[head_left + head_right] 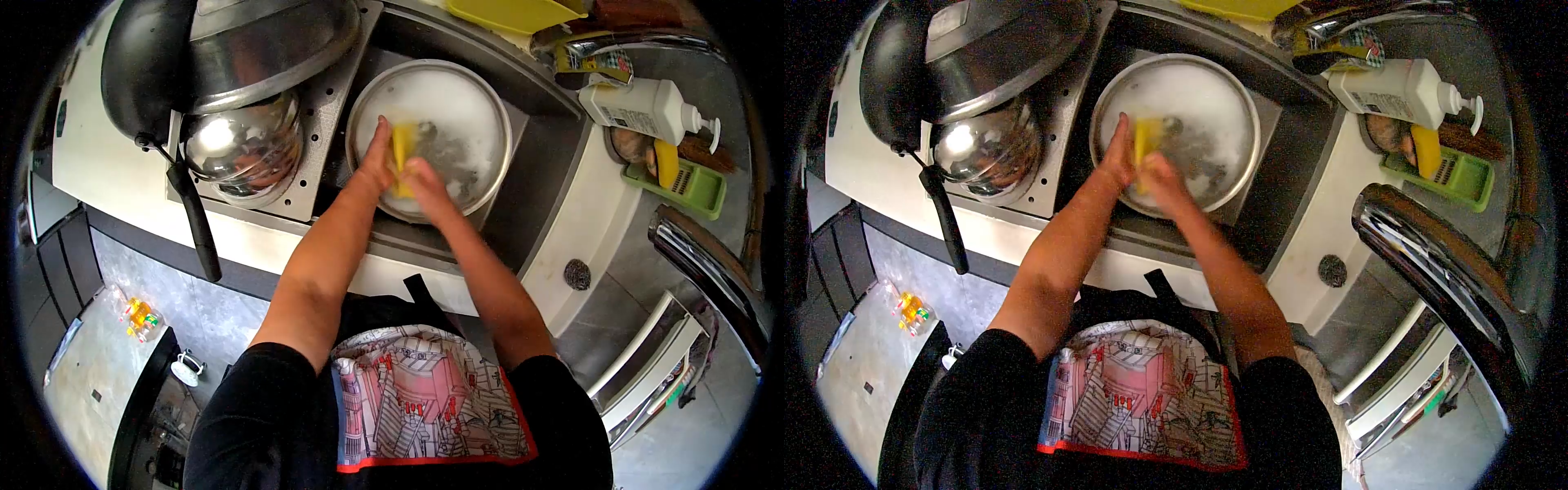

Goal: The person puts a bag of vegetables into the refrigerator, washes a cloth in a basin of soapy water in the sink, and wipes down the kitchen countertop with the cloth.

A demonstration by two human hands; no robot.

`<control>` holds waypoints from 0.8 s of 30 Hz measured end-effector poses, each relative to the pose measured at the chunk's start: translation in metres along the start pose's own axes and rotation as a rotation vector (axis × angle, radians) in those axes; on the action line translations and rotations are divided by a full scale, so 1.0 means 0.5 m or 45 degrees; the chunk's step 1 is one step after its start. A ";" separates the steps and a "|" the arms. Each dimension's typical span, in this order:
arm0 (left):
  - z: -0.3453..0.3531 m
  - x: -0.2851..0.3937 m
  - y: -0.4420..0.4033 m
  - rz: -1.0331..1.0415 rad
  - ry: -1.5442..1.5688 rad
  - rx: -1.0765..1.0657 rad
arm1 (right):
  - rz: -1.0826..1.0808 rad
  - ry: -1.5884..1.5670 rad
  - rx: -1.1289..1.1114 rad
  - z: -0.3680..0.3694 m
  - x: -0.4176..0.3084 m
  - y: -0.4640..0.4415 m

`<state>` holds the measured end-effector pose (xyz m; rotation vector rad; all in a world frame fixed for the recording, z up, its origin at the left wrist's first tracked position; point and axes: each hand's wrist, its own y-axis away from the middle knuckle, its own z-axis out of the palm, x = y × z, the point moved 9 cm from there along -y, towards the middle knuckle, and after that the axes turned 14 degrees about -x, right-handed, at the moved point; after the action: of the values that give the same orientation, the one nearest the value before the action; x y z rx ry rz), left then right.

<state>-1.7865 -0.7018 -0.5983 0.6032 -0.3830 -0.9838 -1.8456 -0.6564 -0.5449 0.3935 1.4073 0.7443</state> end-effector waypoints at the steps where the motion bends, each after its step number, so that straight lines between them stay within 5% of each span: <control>1: 0.018 0.010 0.016 0.023 -0.033 -0.001 | -0.162 0.277 0.036 0.036 -0.045 0.029; 4: -0.040 0.006 -0.002 -0.141 -0.389 0.013 | -0.379 0.770 0.108 0.117 -0.148 0.070; 12: 0.011 -0.035 0.003 0.036 -0.009 -0.039 | -0.318 1.415 0.439 0.055 -0.161 -0.047; 16: 0.051 -0.054 0.027 -0.059 0.047 0.021 | -0.007 1.142 0.684 -0.147 -0.091 -0.077; 22: 0.012 0.027 0.001 0.326 -0.482 0.062 | 0.179 0.619 1.124 -0.305 0.016 0.006; 24: 0.003 0.029 0.003 0.273 -0.405 0.211 | -0.346 1.160 1.236 -0.243 0.007 0.008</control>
<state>-1.7789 -0.7142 -0.5956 0.5419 -0.8019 -0.8464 -1.9646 -0.6726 -0.5634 0.6164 2.6051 -0.0969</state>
